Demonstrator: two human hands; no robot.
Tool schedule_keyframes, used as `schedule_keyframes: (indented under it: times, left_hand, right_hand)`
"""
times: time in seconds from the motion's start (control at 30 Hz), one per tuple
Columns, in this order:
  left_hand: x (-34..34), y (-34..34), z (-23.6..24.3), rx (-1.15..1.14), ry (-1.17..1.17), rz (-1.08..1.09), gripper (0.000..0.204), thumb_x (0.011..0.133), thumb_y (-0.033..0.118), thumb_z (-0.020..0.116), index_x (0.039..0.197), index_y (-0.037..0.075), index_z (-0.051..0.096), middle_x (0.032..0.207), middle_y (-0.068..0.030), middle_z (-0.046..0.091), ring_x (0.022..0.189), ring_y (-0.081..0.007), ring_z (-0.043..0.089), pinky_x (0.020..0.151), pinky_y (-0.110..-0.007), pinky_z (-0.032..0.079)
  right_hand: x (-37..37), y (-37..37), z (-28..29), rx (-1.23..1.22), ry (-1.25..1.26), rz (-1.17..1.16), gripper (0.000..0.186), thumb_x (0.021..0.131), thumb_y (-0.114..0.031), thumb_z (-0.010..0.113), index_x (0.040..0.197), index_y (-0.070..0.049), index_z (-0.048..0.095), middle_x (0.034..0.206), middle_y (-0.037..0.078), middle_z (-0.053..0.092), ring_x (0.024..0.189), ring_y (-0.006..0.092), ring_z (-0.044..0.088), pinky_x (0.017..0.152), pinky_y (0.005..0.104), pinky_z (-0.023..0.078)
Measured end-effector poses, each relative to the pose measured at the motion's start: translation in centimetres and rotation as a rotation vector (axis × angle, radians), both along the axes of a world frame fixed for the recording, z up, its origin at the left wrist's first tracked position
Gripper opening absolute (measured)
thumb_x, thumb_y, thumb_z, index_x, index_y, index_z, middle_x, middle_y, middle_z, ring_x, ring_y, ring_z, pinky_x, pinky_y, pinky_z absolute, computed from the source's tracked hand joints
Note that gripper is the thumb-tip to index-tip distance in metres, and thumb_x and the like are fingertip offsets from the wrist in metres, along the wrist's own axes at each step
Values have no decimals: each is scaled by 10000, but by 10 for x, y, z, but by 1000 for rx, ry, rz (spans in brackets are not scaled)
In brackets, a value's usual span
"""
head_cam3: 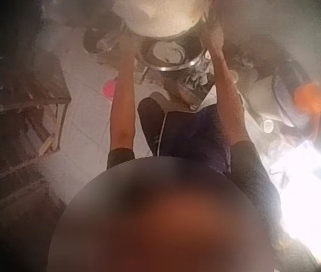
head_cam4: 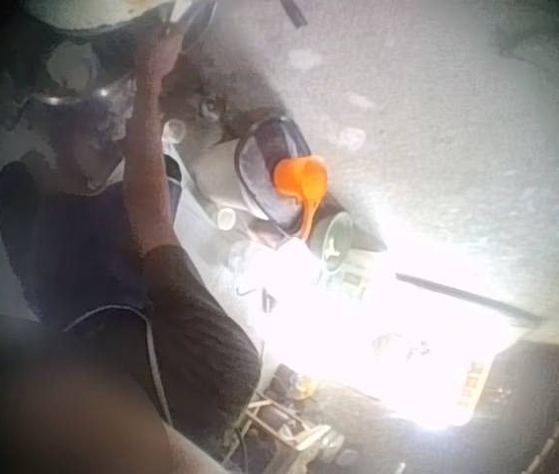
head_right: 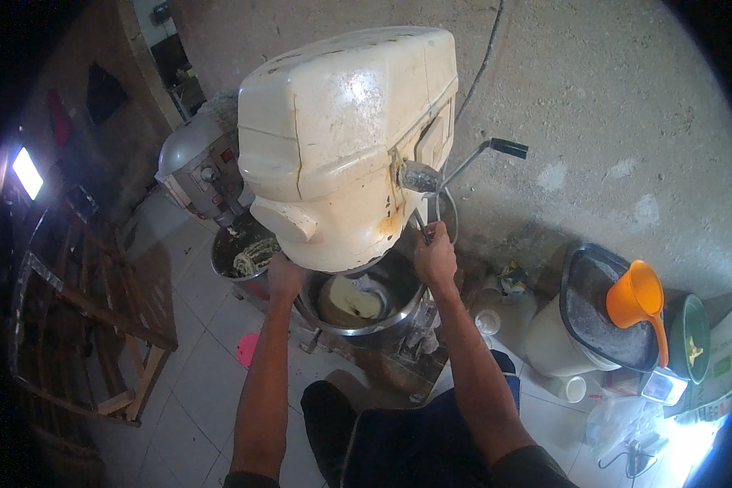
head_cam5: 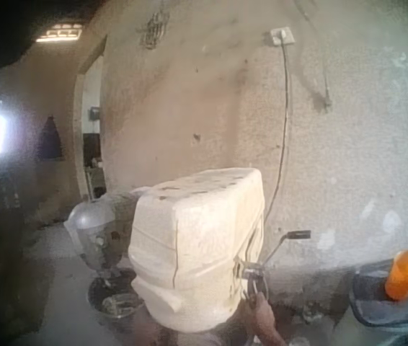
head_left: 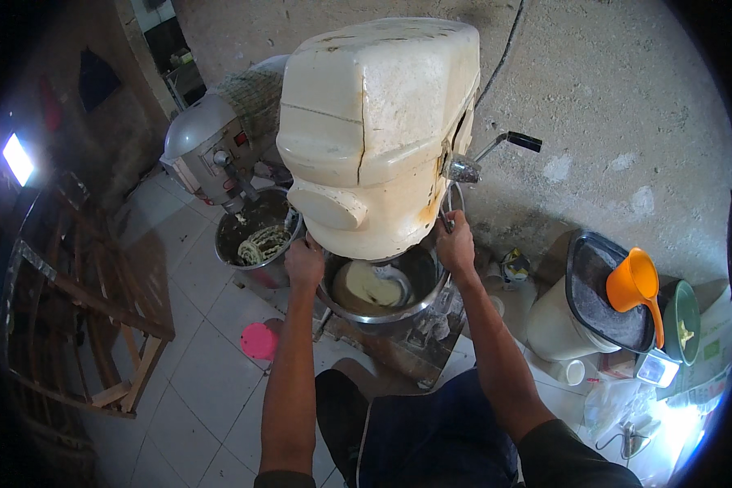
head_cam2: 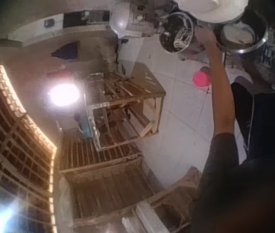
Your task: The person measures a white powder and a yellow block on a digital scale, then adds them to a stand mixer. The person operates the mixer to combine the ingredients into a dough.
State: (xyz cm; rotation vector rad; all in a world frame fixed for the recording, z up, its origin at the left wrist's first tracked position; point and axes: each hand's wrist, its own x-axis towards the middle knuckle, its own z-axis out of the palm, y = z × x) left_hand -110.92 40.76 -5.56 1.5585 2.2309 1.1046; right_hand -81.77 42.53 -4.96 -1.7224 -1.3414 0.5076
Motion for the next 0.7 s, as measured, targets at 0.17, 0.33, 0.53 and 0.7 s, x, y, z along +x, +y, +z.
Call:
schedule_keyframes:
  times: [0.17, 0.33, 0.53, 0.7]
  left_hand:
    - [-1, 1, 1, -4, -25, 5, 428, 955, 325, 444, 882, -25, 680, 906, -291, 654, 899, -477, 615, 832, -548, 462]
    - [0, 4, -1, 7, -25, 23, 416, 950, 319, 451, 880, -18, 685, 899, -294, 653, 908, -477, 614, 837, -549, 462]
    - [-6, 4, -4, -10, -58, 30, 419, 947, 327, 455, 886, -20, 683, 916, -293, 653, 921, -483, 609, 849, -543, 461]
    - [3, 0, 7, -34, -52, 26, 419, 954, 320, 446, 889, -22, 680, 918, -296, 650, 918, -481, 609, 839, -546, 459]
  right_hand:
    - [-3, -3, 5, -2, 0, 1, 343, 892, -346, 614, 1095, -88, 513, 1020, 208, 644, 983, 422, 612, 803, 486, 468]
    - [-3, -3, 4, 12, -16, -17, 335, 893, -339, 612, 1095, -93, 510, 1020, 213, 642, 981, 422, 611, 802, 488, 467]
    - [-4, -1, 1, 16, 6, -2, 316, 892, -330, 612, 1079, -98, 507, 1016, 209, 639, 974, 420, 609, 800, 489, 466]
    - [0, 1, -3, 26, -3, -9, 318, 894, -337, 610, 1078, -98, 510, 1011, 203, 639, 970, 414, 611, 798, 487, 466]
